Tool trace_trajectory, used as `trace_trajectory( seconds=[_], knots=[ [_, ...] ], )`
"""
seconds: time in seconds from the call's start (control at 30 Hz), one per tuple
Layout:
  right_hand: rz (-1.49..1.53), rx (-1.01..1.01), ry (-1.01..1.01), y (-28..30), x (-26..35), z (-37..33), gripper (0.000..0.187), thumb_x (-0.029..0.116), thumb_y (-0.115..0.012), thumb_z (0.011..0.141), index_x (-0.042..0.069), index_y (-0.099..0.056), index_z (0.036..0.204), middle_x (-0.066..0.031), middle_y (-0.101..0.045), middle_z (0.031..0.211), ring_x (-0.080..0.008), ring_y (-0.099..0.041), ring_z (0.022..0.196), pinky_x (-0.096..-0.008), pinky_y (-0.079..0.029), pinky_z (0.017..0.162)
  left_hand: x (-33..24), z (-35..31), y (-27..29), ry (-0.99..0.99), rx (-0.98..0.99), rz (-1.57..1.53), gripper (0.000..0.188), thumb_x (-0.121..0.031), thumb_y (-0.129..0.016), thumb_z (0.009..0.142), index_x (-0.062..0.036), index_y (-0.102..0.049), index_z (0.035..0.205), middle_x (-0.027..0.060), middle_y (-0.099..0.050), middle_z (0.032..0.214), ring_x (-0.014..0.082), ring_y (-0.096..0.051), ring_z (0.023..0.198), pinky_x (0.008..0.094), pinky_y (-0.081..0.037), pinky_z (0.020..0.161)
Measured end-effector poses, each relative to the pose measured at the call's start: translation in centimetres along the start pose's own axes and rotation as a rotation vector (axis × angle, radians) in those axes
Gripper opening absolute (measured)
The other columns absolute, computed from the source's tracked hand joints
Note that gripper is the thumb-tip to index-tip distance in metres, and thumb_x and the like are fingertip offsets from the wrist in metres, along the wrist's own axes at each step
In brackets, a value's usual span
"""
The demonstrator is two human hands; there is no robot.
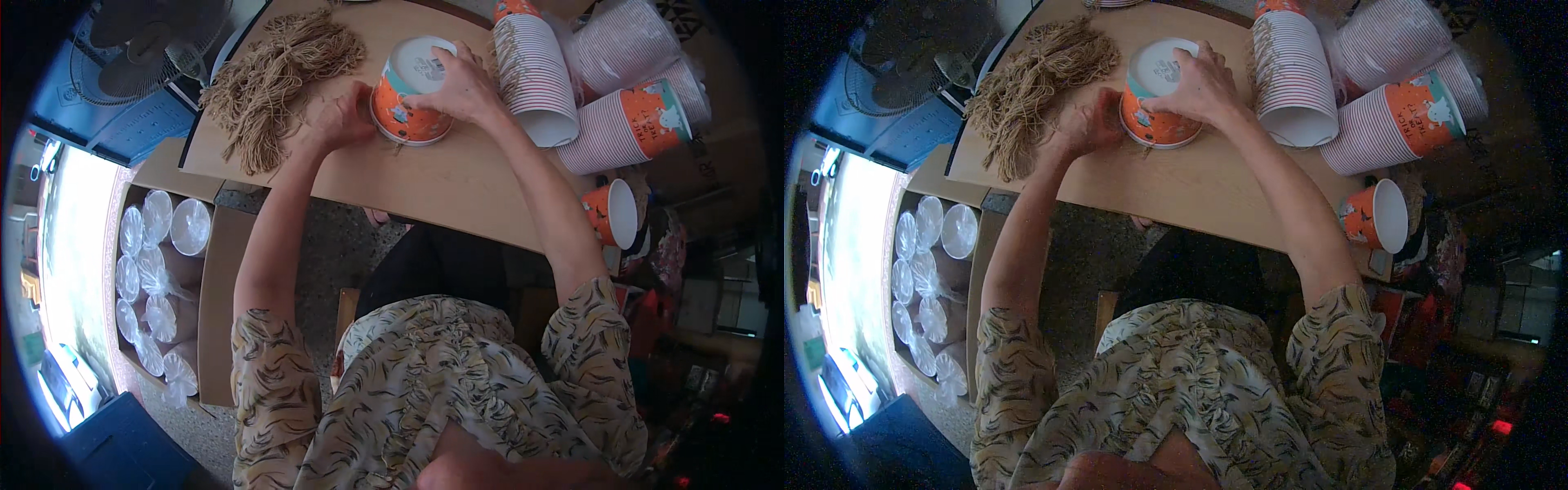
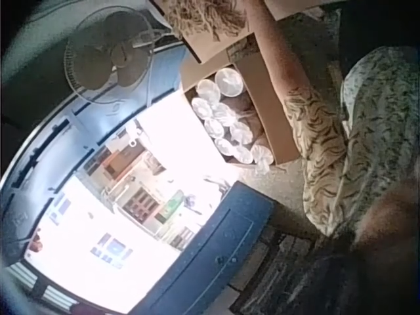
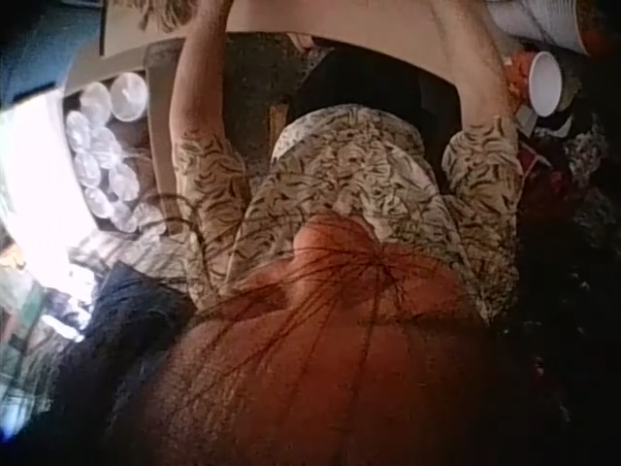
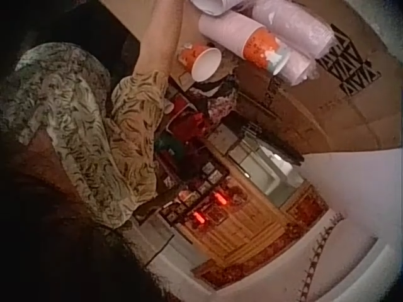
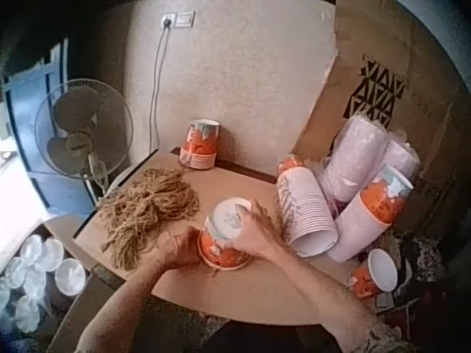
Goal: Attaching thin rope handles to small decorated paper buckets at a workstation.
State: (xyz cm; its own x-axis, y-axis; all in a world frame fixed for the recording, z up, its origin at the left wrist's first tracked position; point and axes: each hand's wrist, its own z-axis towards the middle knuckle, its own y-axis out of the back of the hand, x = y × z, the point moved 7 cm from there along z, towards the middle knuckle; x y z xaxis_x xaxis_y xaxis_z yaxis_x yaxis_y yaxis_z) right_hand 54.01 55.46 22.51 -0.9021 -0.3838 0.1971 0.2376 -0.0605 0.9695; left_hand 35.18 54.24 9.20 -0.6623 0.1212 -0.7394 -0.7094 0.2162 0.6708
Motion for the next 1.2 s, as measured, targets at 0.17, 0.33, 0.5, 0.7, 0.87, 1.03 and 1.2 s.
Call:
trace_trajectory(
  seconds=[0.17, 0.33, 0.5, 0.7, 0.87, 1.03, 1.2],
  knots=[
    [0.053, -0.045, 0.022, -0.4, -0.3, 0.2, 0.104, 0.054, -0.087, 0.059, -0.002, -0.054, 0.140, -0.0302, -0.044, 0.145, -0.0431, -0.046, 0.136, -0.0474, -0.041, 0.113, 1.5, 0.7, -2.1, -0.213, -0.197, 0.073, 0.117, -0.048, -0.087, 0.061, -0.0101, -0.031, 0.157, 0.0183, -0.048, 0.151, 0.0314, -0.042, 0.143, 0.0509, -0.027, 0.118],
    [0.059, -0.068, 0.017, -0.2, -1.4, 0.4, 0.104, 0.052, -0.088, 0.059, -0.005, -0.054, 0.138, -0.0279, -0.047, 0.143, -0.0408, -0.048, 0.134, -0.0458, -0.041, 0.112, 0.1, -0.3, -2.8, -0.230, -0.317, 0.222, 0.124, -0.057, -0.086, 0.059, -0.0098, -0.029, 0.158, 0.0184, -0.047, 0.152, 0.0330, -0.039, 0.146, 0.0515, -0.023, 0.120],
    [0.095, -0.062, 0.015, -0.1, -2.1, 0.1, 0.105, 0.051, -0.089, 0.058, -0.007, -0.054, 0.138, -0.0277, -0.046, 0.145, -0.0400, -0.047, 0.135, -0.0437, -0.040, 0.113, -0.9, -0.6, -3.4, -0.213, -0.222, 0.275, 0.123, -0.064, -0.086, 0.057, -0.0111, -0.036, 0.155, 0.0177, -0.049, 0.152, 0.0364, -0.033, 0.149, 0.0509, -0.017, 0.123],
    [0.120, -0.087, 0.033, -0.5, -2.1, -0.9, 0.104, 0.046, -0.091, 0.058, -0.007, -0.053, 0.138, -0.0271, -0.045, 0.145, -0.0397, -0.047, 0.135, -0.0426, -0.040, 0.114, -0.6, -0.8, -3.9, -0.147, -0.261, 0.262, 0.119, -0.067, -0.084, 0.058, -0.0152, -0.038, 0.154, 0.0106, -0.048, 0.154, 0.0362, -0.029, 0.151, 0.0525, -0.013, 0.124],
    [0.091, -0.137, 0.053, -0.3, -3.3, -1.3, 0.103, 0.046, -0.091, 0.058, -0.006, -0.053, 0.138, -0.0276, -0.045, 0.145, -0.0402, -0.046, 0.135, -0.0429, -0.039, 0.115, -1.8, -0.6, -4.4, -0.043, -0.210, 0.219, 0.121, -0.071, -0.083, 0.056, -0.0189, -0.037, 0.155, 0.0079, -0.046, 0.156, 0.0376, -0.028, 0.151, 0.0570, -0.010, 0.123],
    [0.084, -0.154, 0.094, -0.1, -3.5, -1.5, 0.102, 0.046, -0.091, 0.059, -0.006, -0.054, 0.138, -0.0267, -0.047, 0.142, -0.0397, -0.047, 0.134, -0.0433, -0.039, 0.115, -1.4, -0.3, -5.2, -0.014, -0.216, 0.253, 0.123, -0.073, -0.083, 0.054, -0.0244, -0.036, 0.156, 0.0056, -0.038, 0.161, 0.0384, -0.021, 0.154, 0.0616, -0.007, 0.123],
    [0.133, -0.122, 0.081, 0.2, -4.1, -1.8, 0.101, 0.046, -0.091, 0.059, -0.006, -0.054, 0.138, -0.0262, -0.048, 0.141, -0.0391, -0.048, 0.133, -0.0431, -0.038, 0.115, -1.4, 0.1, -5.9, 0.071, -0.157, 0.271, 0.123, -0.074, -0.082, 0.053, -0.0290, -0.034, 0.158, 0.0047, -0.028, 0.167, 0.0389, -0.012, 0.156, 0.0645, -0.001, 0.122]
  ],
)
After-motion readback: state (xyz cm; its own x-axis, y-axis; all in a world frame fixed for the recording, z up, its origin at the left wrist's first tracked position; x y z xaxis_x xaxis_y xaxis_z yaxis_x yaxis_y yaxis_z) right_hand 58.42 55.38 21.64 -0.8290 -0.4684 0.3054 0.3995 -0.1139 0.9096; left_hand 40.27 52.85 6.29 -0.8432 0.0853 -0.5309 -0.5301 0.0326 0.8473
